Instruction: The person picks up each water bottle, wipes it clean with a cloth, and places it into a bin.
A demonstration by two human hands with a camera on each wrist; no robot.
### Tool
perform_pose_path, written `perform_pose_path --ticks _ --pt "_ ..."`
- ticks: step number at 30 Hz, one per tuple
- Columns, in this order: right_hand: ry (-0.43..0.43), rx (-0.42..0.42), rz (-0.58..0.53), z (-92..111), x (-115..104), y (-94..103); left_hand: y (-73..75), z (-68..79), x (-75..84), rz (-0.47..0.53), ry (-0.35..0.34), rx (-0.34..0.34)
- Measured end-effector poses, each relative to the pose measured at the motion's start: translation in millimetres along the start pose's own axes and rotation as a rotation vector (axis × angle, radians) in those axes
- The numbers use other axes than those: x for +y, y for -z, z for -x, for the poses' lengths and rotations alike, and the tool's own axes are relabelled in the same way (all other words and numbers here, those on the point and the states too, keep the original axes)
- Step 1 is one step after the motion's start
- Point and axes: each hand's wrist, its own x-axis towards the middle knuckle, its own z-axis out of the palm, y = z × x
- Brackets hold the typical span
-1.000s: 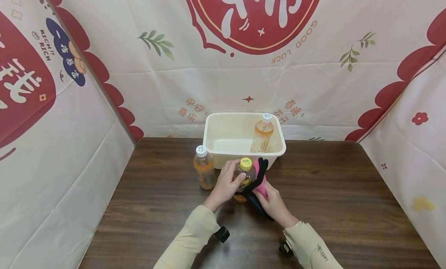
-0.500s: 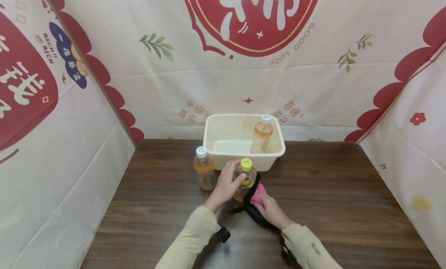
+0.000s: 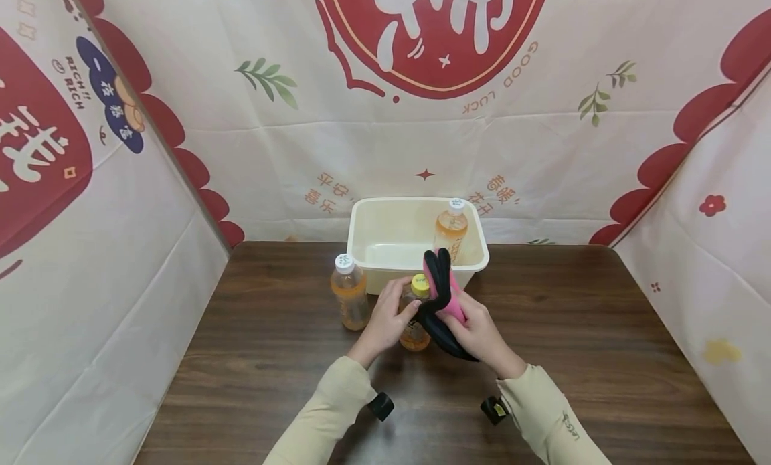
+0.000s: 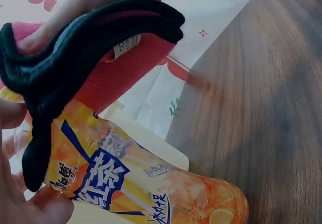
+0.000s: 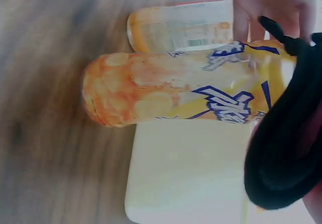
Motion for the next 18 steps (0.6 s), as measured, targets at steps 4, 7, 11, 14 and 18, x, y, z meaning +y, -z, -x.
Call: perform_pose_path --ticks 4,7,11,14,18 --pt "0.017 -0.004 0.065 0.2 0.3 -6.6 0.0 0.9 -2.5 -0.005 0.005 0.002" --pt "0.032 0.041 0.074 6.4 7.5 -14.3 0.3 0.5 -3.4 -0.007 0.0 0.004" --pt "0.029 0.094 0.066 24.7 34.1 -25.3 -0.2 -0.5 -4.1 -0.022 -0.01 0.007" --pt "-0.009 0.073 0.07 48.2 62.7 -35.9 -0.9 -0.4 -4.8 -0.038 -0.006 0.003" --pt "-0.064 -0.051 0.115 79.4 92.1 -49.9 -2.0 0.6 -3.1 -0.039 -0.007 0.01"
